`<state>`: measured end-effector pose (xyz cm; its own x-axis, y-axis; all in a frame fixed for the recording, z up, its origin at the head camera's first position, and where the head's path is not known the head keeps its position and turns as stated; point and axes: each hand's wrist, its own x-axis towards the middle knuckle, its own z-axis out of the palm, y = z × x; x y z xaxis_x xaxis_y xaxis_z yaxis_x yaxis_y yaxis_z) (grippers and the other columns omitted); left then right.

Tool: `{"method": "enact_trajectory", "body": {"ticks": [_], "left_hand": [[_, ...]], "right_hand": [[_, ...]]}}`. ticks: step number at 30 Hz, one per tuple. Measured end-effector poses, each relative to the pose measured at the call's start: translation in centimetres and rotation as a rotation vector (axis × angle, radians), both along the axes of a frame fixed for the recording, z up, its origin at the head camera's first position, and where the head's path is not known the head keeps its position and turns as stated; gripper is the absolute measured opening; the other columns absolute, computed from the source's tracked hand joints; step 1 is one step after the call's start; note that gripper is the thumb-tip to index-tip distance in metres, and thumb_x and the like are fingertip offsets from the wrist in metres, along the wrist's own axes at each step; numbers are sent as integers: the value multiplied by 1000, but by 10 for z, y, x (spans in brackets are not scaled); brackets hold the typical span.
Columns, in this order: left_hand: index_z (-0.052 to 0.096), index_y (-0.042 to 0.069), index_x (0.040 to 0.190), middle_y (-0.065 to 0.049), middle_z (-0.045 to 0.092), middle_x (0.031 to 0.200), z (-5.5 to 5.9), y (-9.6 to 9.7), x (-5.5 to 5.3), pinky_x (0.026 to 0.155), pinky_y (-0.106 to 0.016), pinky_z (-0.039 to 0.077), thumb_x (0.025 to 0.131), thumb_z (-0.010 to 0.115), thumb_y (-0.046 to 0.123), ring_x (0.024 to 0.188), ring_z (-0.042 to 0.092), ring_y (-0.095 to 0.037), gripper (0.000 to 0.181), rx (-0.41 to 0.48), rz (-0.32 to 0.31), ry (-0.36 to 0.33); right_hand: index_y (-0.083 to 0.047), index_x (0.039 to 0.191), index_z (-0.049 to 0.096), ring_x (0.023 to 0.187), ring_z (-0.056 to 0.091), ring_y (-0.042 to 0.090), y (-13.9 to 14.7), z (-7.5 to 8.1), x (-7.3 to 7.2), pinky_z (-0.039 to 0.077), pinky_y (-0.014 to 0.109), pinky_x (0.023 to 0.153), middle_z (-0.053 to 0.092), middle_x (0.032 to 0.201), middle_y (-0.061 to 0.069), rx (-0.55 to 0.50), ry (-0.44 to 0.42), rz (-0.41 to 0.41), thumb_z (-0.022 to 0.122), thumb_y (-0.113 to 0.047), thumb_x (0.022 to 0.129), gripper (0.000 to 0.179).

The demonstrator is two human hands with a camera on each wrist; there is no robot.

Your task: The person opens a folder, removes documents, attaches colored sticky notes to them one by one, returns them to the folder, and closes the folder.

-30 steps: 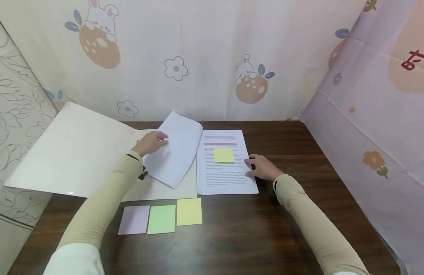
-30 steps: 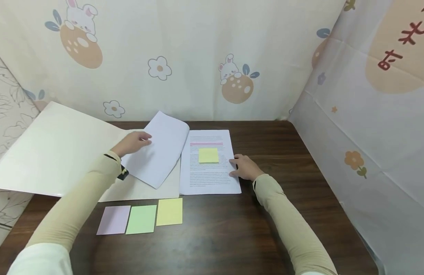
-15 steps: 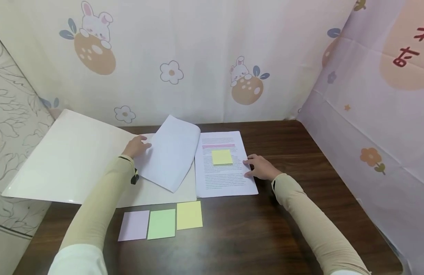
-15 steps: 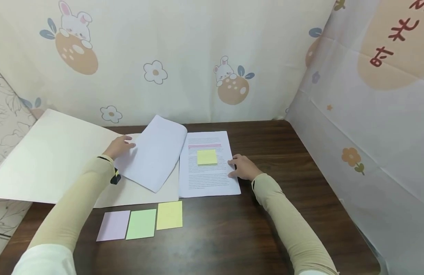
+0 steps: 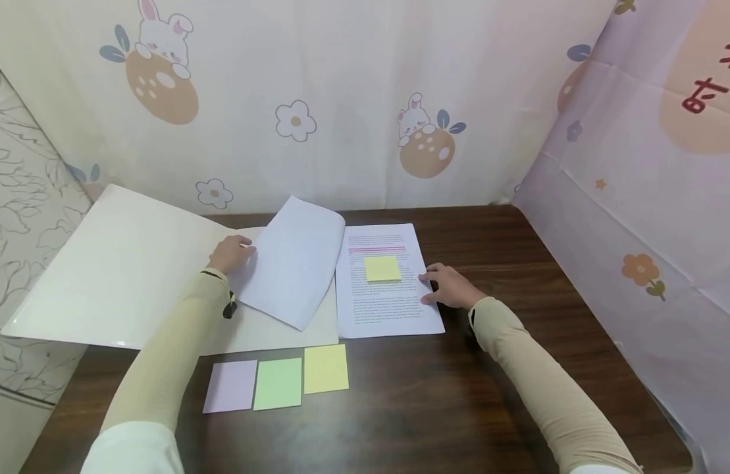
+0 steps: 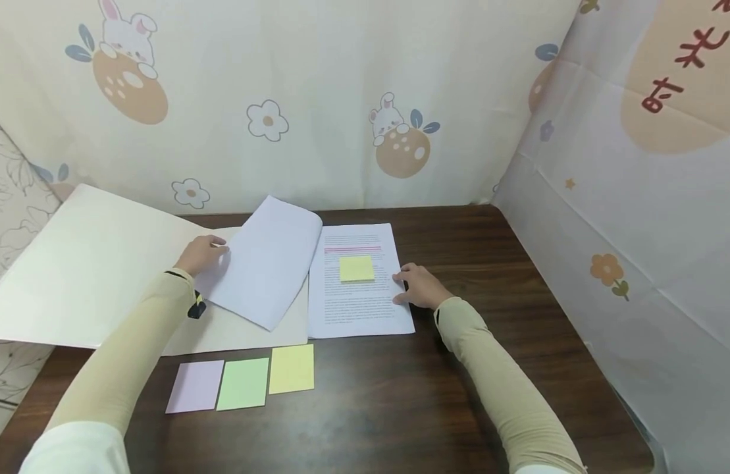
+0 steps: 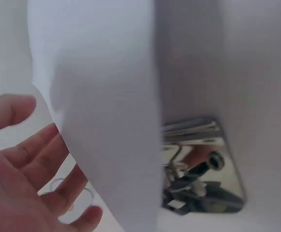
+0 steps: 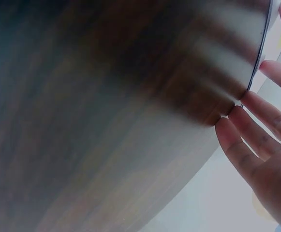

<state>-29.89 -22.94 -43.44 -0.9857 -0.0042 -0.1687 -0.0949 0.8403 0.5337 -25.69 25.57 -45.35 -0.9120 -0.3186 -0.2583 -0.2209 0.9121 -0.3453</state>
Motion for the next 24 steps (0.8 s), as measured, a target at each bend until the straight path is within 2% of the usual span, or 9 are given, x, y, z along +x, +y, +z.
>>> {"method": "enact_trajectory", "body": {"ticks": [3, 6, 11, 16, 20, 24], "left_hand": [[48, -3, 136, -29, 54, 135, 8, 0, 1, 106, -58, 37, 100, 46, 24, 126, 49, -45, 46, 69, -16, 22], [46, -1, 140, -28, 49, 140, 21, 1, 3, 106, -54, 40, 101, 48, 27, 128, 47, -43, 48, 192, -51, 15], [42, 4, 145, -22, 41, 150, 46, 9, 15, 110, -55, 36, 101, 49, 34, 136, 41, -41, 53, 345, -89, 6], [41, 6, 146, -16, 42, 151, 70, 28, 30, 112, -51, 36, 101, 50, 34, 136, 43, -36, 54, 487, -214, 34], [44, 10, 145, -13, 48, 147, 79, 46, 38, 109, -46, 41, 101, 51, 31, 129, 51, -32, 49, 579, -312, 50], [47, 9, 143, -14, 56, 138, 79, 65, 41, 104, -43, 47, 102, 51, 29, 122, 56, -29, 46, 597, -399, 65]], "right_hand": [[-5, 139, 53, 135, 37, 41, 0, -1, 0, 35, 58, 109, 39, 148, 23, 0, 1, -1, 76, -24, 85, 62], [-5, 139, 53, 135, 37, 41, -1, -2, -1, 36, 57, 109, 40, 147, 23, -1, 13, 1, 76, -24, 85, 62], [-5, 140, 52, 135, 37, 42, -1, -1, -2, 36, 57, 108, 40, 148, 23, -6, 13, 8, 76, -25, 85, 63], [-5, 140, 52, 135, 37, 42, -1, 1, -2, 36, 57, 108, 39, 148, 23, -3, 3, 7, 76, -25, 84, 64], [-5, 140, 52, 134, 37, 42, 0, 1, -3, 36, 58, 108, 39, 147, 23, 1, -4, 7, 76, -26, 84, 64], [-6, 140, 52, 135, 36, 42, 0, -1, -3, 36, 58, 108, 39, 148, 23, 0, -5, 7, 75, -26, 85, 63]]}}
